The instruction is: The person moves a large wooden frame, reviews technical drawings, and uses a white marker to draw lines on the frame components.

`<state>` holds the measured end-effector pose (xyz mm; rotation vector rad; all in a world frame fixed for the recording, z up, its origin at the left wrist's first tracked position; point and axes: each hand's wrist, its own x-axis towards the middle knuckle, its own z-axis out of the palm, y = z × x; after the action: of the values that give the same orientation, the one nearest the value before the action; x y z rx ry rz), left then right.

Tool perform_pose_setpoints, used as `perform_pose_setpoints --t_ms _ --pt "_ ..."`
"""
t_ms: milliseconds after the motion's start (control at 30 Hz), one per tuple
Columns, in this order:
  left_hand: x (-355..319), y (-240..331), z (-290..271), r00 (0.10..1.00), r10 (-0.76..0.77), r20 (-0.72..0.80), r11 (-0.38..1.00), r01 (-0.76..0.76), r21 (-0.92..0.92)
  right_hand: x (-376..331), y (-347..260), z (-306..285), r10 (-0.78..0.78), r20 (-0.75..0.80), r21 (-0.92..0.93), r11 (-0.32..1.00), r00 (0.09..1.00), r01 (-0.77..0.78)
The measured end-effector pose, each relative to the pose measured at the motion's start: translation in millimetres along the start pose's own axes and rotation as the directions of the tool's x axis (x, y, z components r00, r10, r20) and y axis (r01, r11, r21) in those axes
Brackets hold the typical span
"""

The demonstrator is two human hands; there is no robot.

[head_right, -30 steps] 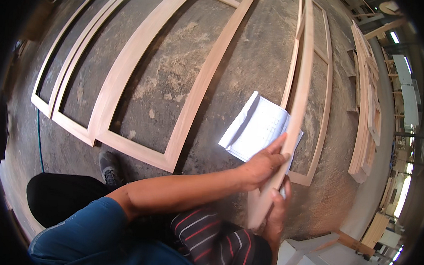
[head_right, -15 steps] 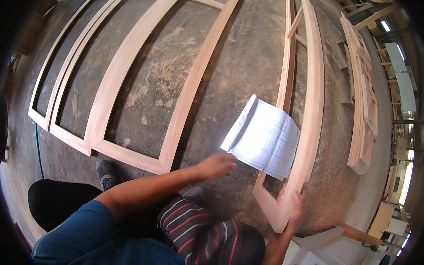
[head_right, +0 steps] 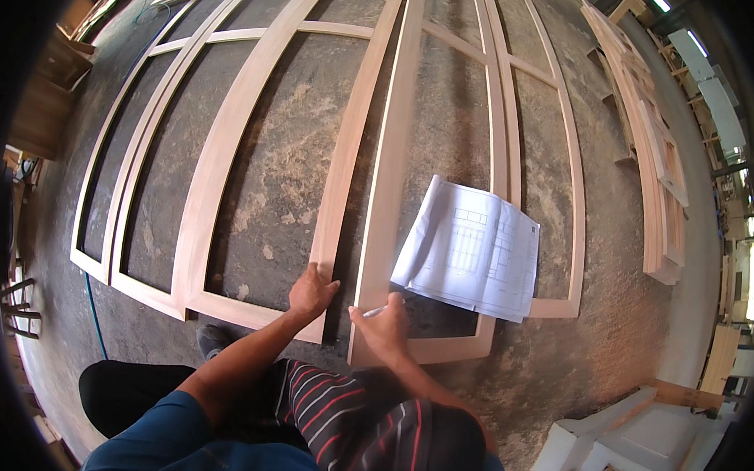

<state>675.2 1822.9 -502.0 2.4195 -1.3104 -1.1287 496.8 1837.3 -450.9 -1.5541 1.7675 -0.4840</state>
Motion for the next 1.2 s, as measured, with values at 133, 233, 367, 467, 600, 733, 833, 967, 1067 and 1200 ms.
perform_pose_setpoints --t_ms 133,233,367,467,600,733,833,967,1067,1200 --pt "1.3 -12.0 7.2 1.000 -0.020 0.022 1.000 0.020 0.022 6.6 10.0 39.6 0.069 -0.026 -0.167 0.983 0.997 -0.072" --pt "3.6 -24.0 20.7 1.000 -0.003 -0.020 1.000 0.002 -0.016 11.0 11.9 49.4 0.104 0.005 -0.170 0.980 0.995 -0.102" --pt "-2.6 -31.3 22.1 0.981 0.075 -0.178 0.997 -0.076 -0.002 19.2 23.5 61.4 0.100 -0.003 -0.192 0.976 0.995 -0.099" --pt "-1.0 -36.6 19.7 0.943 0.154 -0.296 0.986 -0.127 0.107 27.2 23.2 60.5 0.124 -0.014 -0.205 0.971 0.992 -0.124" --pt "5.6 -40.9 14.3 0.982 0.055 -0.179 0.998 -0.059 -0.019 40.5 18.0 57.2 0.095 -0.028 -0.220 0.971 0.995 -0.099" --pt "11.2 -44.9 9.6 0.998 -0.019 -0.055 0.998 0.016 -0.053 46.6 14.6 61.3 0.109 0.036 -0.208 0.973 0.993 -0.099" --pt "15.1 -48.2 9.9 0.999 -0.047 -0.022 0.996 0.045 -0.074 45.6 14.7 67.5 0.064 0.039 -0.165 0.985 0.997 -0.057" --pt "17.7 -56.9 16.9 0.999 -0.018 -0.030 0.976 0.011 -0.218 40.9 16.8 86.1 -0.068 0.017 -0.037 0.997 0.998 0.068" --pt "17.9 -55.3 18.4 1.000 -0.020 -0.021 0.969 0.015 -0.248 46.9 43.2 99.1 -0.089 0.019 -0.050 0.995 0.996 0.090" --pt "15.6 -52.5 16.0 1.000 -0.010 -0.028 0.973 0.004 -0.231 46.2 34.5 88.7 -0.042 0.047 0.003 0.999 0.998 0.041"
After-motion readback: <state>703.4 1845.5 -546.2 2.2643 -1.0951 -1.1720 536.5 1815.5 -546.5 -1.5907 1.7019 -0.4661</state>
